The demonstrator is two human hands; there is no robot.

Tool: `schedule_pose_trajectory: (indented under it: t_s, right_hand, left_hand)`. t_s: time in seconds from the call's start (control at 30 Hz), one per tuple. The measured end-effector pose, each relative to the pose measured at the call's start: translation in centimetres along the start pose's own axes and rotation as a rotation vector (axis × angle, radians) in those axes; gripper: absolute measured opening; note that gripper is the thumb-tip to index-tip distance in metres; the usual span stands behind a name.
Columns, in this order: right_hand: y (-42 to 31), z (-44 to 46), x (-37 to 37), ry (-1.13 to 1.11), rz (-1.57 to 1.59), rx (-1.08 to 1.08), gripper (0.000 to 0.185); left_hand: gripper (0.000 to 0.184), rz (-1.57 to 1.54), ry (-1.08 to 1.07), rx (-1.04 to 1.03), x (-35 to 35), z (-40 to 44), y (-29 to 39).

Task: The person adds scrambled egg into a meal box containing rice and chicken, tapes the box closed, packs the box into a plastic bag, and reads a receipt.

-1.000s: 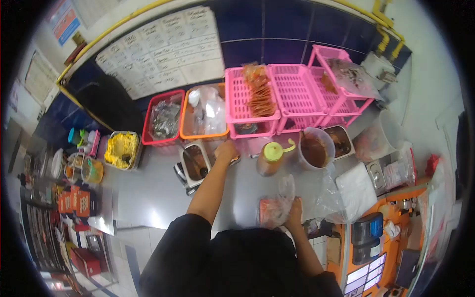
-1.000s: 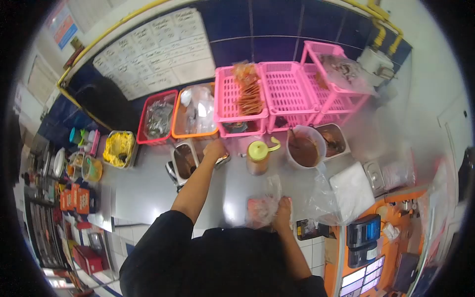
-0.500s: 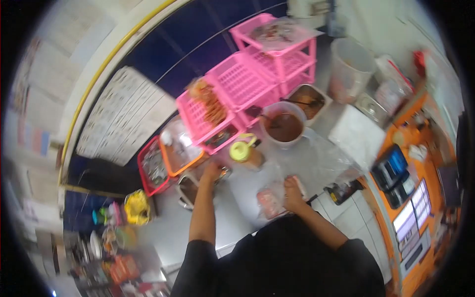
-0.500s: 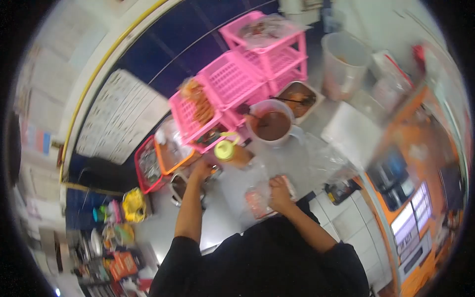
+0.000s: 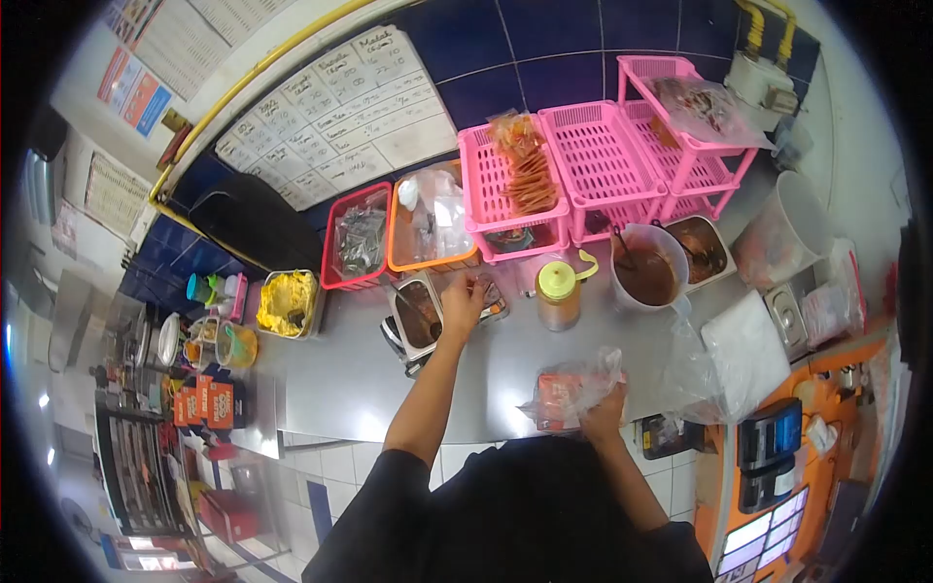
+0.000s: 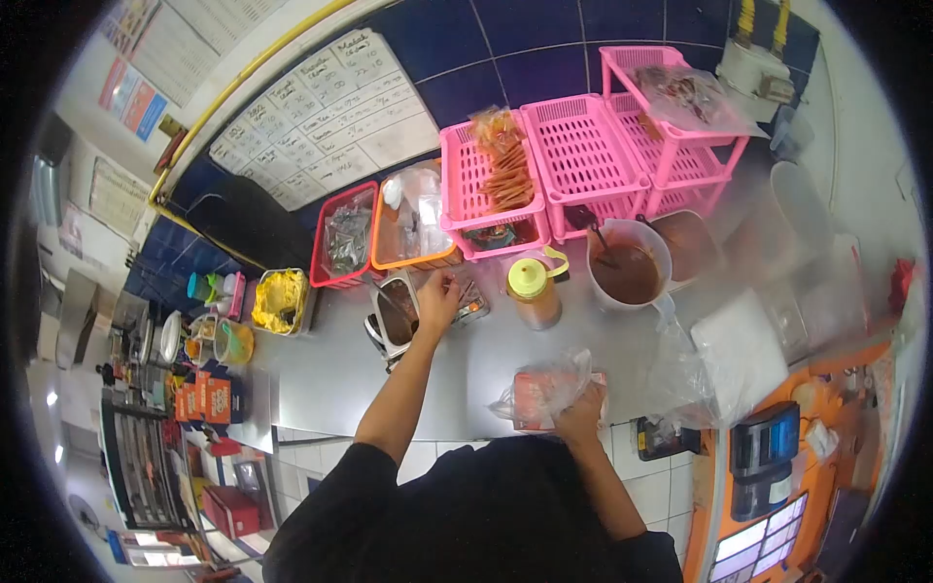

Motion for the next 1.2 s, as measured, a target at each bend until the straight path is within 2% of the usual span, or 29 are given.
schedule_pose_trajectory:
  t_s: [0.07, 0.17, 0.23, 0.27, 0.33, 0.37, 0.47, 0.57, 0.67, 0.77, 0.87, 0.97, 1.07, 1.17, 1.2]
  right_hand:
    - [-1.2, 0.9, 0.8, -0.085, 0.122, 0.018, 0.029]
    - [1.3, -1.1, 1.1, -0.131, 0.340, -0.383, 0.030]
    - [1.5, -1.4, 2.4, -0.286, 0.143, -0.218, 0.031]
    - [1.6, -1.4, 3.3, -0.367, 0.042, -0.135, 0.032]
    - [-1.1, -0.2, 4.4, -0.360, 0.070, -0.118, 0.028]
    - [-1.9, 0.1, 5.0, -0.359, 0.084, -0.108, 0.025]
    - [1.6, -1.1, 4.8, -0.542, 0.046, -0.047, 0.029]
    - [1.3, -1.5, 5.1, -0.520, -0.073, -0.163, 0.029]
    - [-3.7, 1.4, 5.8, -0.394, -0.520, 0.360, 0.030]
    - [-5.9, 3.6, 6.4, -0.362, -0.650, 0.561, 0.034]
    - [-4.0, 2.9, 5.8, -0.505, -0.692, 0.456, 0.033]
    - [-3.1, 2.8, 5.7, -0.681, -0.680, 0.283, 0.030]
    - [-0.9, 1.9, 5.1, -0.662, -0.353, -0.042, 0.026]
    - [-1.6, 1.8, 4.9, -0.531, 0.290, -0.633, 0.027]
    - [-1.3, 1.5, 4.8, -0.504, 0.388, -0.693, 0.027]
  left_hand:
    - [0.011, -0.168, -0.002, 0.072, 1.3, -2.0, 2.4]
    - [0.009, -0.544, -0.061, 0.182, 1.3, -7.0, 4.9]
    - [0.010, -0.877, -0.130, 0.291, 0.6, -10.9, 7.7]
    - [0.013, -0.900, -0.182, 0.337, -0.6, -12.9, 8.3]
    - [0.018, -0.950, -0.282, 0.424, -3.3, -16.5, 9.7]
    - [0.017, -0.983, -0.262, 0.448, -4.4, -17.8, 10.0]
    - [0.012, -1.109, -0.212, 0.515, -6.0, -19.5, 11.4]
    - [0.010, -0.778, -0.514, 0.353, -7.2, -20.8, 10.3]
    - [0.012, -0.695, -0.512, 0.353, -6.6, -21.3, 10.1]
    - [0.016, -0.714, -0.523, 0.194, -5.1, -21.0, 10.9]
    - [0.021, -0.382, -0.540, -0.033, -2.6, -19.8, 13.5]
    - [0.022, -0.366, -0.591, 0.036, -2.8, -20.5, 12.9]
    - [0.022, -0.767, -0.630, 0.576, -3.4, -21.3, 13.2]
    - [0.023, -1.009, -0.730, 0.945, -4.0, -22.3, 12.0]
    - [0.023, -1.038, -0.771, 1.020, -3.8, -22.2, 12.3]
Point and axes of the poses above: each hand's wrist, its own z-axis towards the middle knuckle, its own x-axis out of the back of the hand, y = z × x, the point moved 2 cm from there along z, towards the middle knuckle, and after that the axes turned 3 degrees about -y, right-handed, at the moved point
